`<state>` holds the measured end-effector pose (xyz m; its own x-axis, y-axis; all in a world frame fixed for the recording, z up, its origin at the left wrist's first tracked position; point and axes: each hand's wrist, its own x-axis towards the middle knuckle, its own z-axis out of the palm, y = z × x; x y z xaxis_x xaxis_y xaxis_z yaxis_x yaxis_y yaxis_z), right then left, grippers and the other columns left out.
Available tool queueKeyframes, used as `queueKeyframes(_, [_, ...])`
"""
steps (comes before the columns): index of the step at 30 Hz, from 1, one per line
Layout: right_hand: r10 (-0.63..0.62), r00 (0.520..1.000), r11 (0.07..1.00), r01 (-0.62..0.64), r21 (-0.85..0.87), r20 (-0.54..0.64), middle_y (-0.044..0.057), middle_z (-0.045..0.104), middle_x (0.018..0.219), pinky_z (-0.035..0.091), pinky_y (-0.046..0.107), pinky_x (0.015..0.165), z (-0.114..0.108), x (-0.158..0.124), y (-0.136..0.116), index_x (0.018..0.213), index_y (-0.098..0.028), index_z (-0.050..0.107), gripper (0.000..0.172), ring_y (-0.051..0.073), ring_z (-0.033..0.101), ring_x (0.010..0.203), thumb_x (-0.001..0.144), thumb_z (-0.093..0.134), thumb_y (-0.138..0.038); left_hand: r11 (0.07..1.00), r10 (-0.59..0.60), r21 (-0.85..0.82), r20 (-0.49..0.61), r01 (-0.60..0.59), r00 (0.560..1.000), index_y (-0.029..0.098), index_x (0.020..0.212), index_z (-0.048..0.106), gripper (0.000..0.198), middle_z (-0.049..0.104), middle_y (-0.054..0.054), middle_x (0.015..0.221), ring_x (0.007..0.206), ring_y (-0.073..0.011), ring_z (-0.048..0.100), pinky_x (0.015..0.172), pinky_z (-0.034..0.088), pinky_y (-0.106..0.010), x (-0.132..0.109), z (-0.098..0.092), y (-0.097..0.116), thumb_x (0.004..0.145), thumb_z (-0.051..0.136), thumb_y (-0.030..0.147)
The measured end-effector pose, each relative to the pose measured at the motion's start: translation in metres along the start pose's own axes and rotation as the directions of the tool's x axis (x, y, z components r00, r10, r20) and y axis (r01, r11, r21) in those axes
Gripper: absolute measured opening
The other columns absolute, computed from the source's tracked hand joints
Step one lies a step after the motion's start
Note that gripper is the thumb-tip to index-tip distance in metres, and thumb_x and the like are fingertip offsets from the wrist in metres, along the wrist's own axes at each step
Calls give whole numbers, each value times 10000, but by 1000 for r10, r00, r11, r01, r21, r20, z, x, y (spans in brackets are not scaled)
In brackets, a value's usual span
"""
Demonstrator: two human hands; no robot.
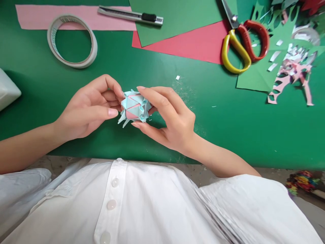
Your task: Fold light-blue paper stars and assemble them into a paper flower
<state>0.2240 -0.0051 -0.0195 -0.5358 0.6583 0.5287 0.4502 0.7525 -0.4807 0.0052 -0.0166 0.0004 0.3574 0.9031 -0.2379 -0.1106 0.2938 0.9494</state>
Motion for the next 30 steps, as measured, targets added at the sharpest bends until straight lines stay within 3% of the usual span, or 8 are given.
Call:
queueKeyframes(5, [118,993,992,-119,32,14,71,687,1140,645,375,731,1,-3,1,1353,-288,538,487,234,696,943,907,643,-452,997,26,75,14,-27,1000,203,800,593,272,645,6,802,751,-136,663,697,593,-286,-1,6,0,773,793,386])
queueKeyframes(11, [159,986,987,-160,19,43,83,686,1099,649,352,705,1,-5,0,1322,-273,567,457,224,695,917,918,619,-479,993,0,115,14,-1,1000,204,792,621,258,661,6,803,751,-138,676,708,608,-294,-1,5,-1,785,780,407])
queueKeyframes(20, [124,991,989,-128,78,52,65,665,1159,641,362,781,2,-5,0,1423,-318,508,514,223,680,977,937,611,-451,993,0,118,-7,1,1000,205,765,596,240,639,16,793,780,-140,681,703,604,-290,-3,8,-4,792,774,363])
queueKeyframes(30, [127,986,989,-134,60,112,67,659,1138,636,329,743,4,-9,4,1420,-289,538,535,187,678,877,934,600,-504,990,5,139,-59,3,998,188,725,571,269,624,25,729,676,-110,652,610,576,-253,-4,11,-7,781,781,347])
